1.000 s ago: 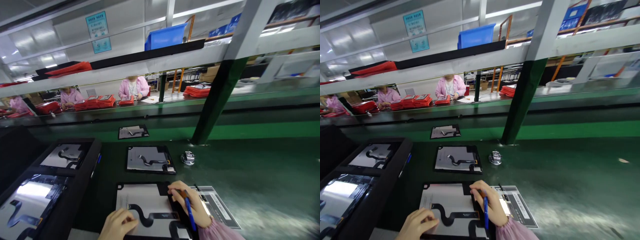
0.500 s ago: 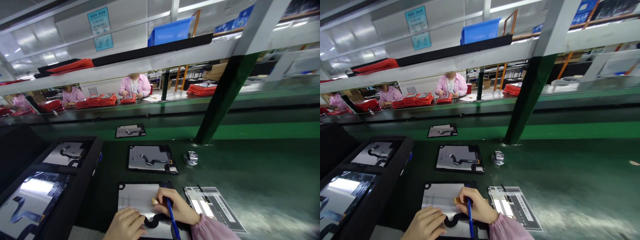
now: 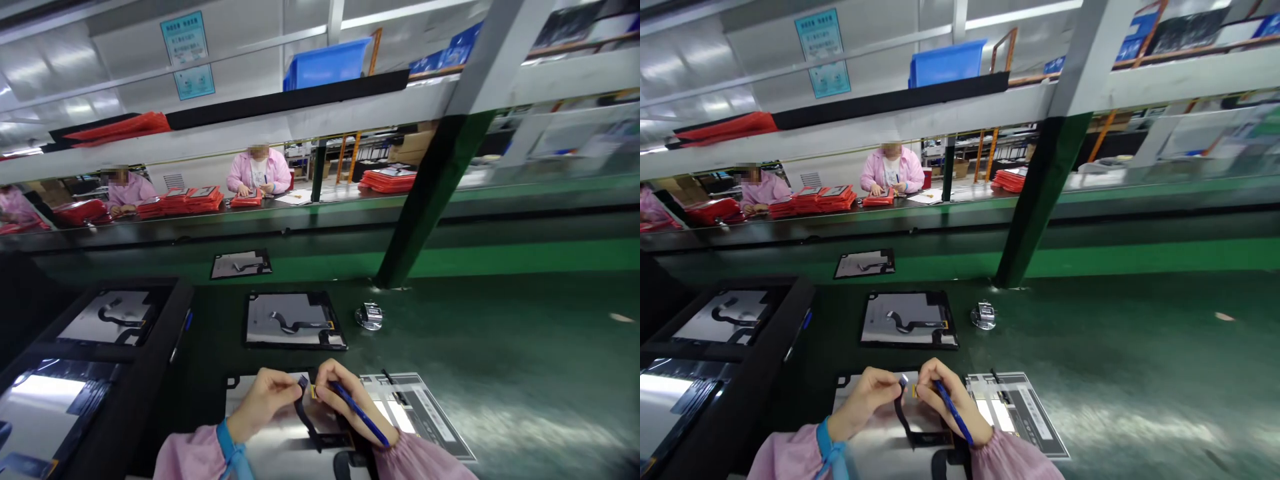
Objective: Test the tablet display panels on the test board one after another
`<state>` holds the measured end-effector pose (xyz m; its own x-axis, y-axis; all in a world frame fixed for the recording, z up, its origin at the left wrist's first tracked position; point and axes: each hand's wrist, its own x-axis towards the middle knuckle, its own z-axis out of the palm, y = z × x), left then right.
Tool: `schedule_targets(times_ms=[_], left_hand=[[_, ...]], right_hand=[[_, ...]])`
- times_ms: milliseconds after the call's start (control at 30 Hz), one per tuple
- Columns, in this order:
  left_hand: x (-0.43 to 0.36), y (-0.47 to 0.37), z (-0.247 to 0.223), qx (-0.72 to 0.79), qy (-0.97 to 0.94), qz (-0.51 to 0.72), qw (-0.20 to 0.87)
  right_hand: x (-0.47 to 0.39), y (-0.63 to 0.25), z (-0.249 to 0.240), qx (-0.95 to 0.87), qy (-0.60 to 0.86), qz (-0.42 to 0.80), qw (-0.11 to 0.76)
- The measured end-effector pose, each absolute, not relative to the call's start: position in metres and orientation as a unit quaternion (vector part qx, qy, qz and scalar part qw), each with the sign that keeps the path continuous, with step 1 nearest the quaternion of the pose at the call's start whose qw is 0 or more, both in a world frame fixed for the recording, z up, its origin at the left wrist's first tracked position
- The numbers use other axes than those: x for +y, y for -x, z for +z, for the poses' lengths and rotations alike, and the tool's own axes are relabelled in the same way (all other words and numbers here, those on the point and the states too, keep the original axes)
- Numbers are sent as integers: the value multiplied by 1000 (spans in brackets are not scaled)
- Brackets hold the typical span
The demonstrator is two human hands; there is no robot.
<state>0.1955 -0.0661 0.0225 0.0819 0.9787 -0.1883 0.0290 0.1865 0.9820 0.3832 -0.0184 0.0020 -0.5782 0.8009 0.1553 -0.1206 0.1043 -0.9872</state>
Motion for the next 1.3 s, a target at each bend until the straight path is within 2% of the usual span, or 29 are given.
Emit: schedule_targets(times_ms=[167,1300], left_hand=[[-64,-202,16,500,-499,395,587],[-69,-199,9,513,-565,321,561]], right_hand=[[-15,-385,3,-627,244,650,352],[-16,-385,1,-726,204,580,308]])
